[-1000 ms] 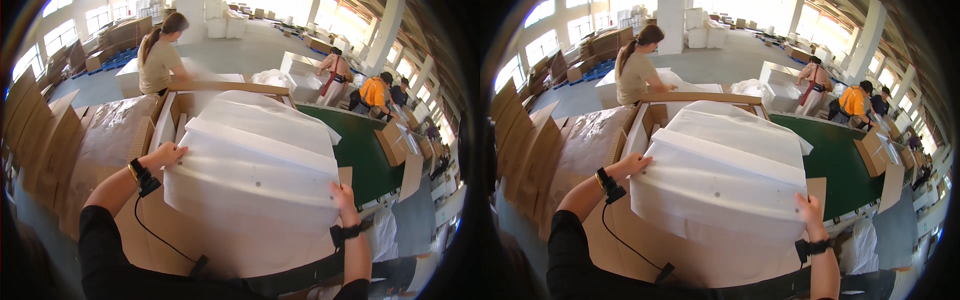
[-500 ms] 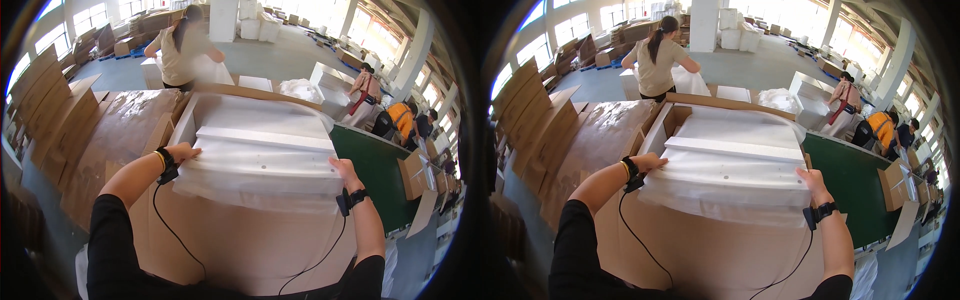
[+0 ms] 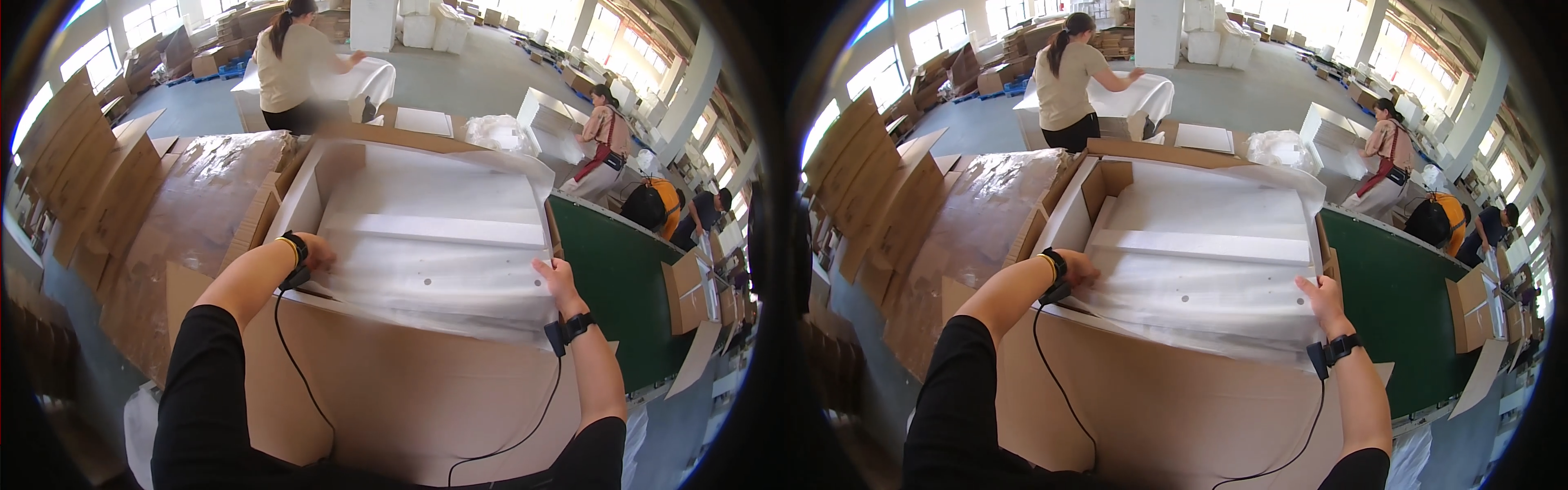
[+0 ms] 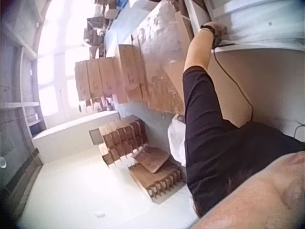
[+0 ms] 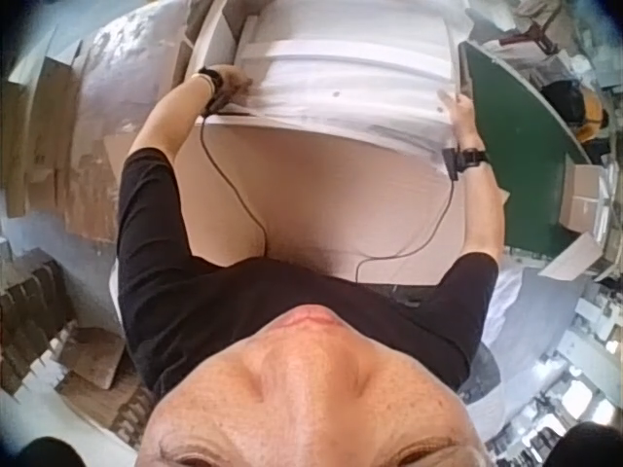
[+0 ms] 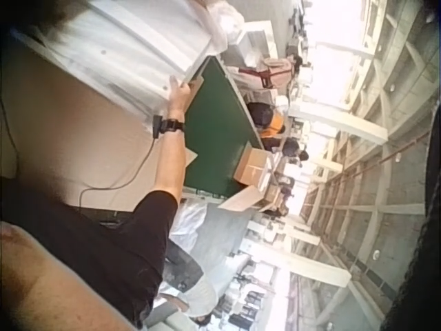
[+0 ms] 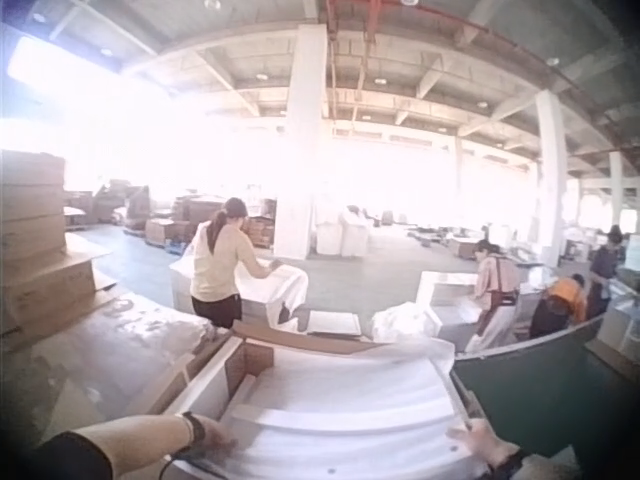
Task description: Packing white furniture boards into a cardboard box with foam protective inserts on an assembly line.
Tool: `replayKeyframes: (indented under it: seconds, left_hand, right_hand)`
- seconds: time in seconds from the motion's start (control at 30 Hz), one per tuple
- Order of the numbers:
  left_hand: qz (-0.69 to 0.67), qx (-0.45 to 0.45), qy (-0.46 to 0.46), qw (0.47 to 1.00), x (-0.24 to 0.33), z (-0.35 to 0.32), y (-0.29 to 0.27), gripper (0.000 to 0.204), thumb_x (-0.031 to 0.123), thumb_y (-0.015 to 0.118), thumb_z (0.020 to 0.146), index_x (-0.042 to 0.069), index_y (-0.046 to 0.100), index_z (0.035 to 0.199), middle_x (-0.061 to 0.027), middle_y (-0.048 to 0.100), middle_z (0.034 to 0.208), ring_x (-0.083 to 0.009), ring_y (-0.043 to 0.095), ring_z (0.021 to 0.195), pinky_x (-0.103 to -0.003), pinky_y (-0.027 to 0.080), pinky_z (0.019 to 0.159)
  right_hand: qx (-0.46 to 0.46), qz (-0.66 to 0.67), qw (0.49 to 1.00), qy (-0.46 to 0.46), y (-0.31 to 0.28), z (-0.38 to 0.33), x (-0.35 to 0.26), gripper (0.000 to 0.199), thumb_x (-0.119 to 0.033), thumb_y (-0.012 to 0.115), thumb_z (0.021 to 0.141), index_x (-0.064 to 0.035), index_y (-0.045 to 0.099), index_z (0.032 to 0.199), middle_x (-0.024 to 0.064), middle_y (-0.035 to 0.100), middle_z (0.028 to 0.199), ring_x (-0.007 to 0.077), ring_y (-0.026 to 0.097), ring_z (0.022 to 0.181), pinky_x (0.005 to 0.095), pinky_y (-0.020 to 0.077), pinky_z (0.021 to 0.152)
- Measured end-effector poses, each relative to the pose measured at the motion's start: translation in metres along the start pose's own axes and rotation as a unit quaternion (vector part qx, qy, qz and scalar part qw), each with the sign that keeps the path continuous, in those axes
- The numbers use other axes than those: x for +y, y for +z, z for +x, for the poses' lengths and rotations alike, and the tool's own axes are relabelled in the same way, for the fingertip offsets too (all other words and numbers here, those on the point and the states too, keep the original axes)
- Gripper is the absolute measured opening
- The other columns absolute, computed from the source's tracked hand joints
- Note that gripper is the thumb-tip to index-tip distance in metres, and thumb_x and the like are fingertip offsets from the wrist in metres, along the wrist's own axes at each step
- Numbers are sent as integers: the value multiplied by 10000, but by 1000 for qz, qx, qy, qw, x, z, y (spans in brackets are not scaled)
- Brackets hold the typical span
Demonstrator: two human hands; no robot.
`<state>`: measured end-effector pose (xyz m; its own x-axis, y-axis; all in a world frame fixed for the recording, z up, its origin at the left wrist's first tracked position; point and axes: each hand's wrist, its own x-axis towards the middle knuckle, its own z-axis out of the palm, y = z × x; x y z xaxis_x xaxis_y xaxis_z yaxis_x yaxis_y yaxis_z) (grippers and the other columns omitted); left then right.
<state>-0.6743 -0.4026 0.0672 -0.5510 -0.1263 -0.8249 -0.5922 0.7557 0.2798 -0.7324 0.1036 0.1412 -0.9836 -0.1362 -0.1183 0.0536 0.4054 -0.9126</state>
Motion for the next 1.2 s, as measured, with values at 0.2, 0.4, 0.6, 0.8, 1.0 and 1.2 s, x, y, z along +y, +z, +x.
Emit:
replayKeyframes:
  seconds: [0.2,0.4,0.6,0.8,1.0,1.2]
  left_hand:
    - [121,-21,0,992,-15,28,-1,311,335,562,757,53,637,864,-71,548,642,-215,503,574,-355,405,527]
    - [163,-11,43,986,3,19,-1,377,440,532,750,97,677,812,-85,632,724,-223,570,632,-356,444,580]
    - [88,43,21,995,8,29,11,424,437,553,788,32,676,756,-102,634,689,-225,580,607,-337,443,551]
    - [44,31,2,999,13,24,16,432,377,545,829,-45,632,865,-145,638,727,-244,607,648,-337,441,564]
    - [-84,-39,-16,996,29,12,20,462,327,455,885,-105,519,1035,-209,649,869,-259,659,675,-322,466,638]
    - [349,83,143,923,98,-33,26,357,296,483,835,-33,609,781,-168,641,791,-276,642,704,-355,504,629]
  right_hand:
    - [17,-23,999,-30,10,3,32,380,-287,665,781,48,588,943,69,613,803,125,554,691,270,445,640]
    - [-40,-224,973,37,-16,33,87,381,-264,634,753,99,607,862,211,631,840,261,617,765,358,483,663]
    - [-68,-403,905,120,-3,67,100,439,-285,639,740,115,581,911,244,621,841,320,618,712,389,494,624]
    - [-190,-587,783,79,17,82,75,324,-167,609,707,70,594,928,239,626,822,334,620,642,404,499,576]
    - [-214,-599,770,-47,60,107,37,553,-195,710,628,-4,539,1118,196,594,1047,335,585,929,376,477,796]
    - [-210,-593,762,-154,94,93,42,716,-189,744,638,-64,393,1249,168,565,1078,333,551,992,390,458,828]
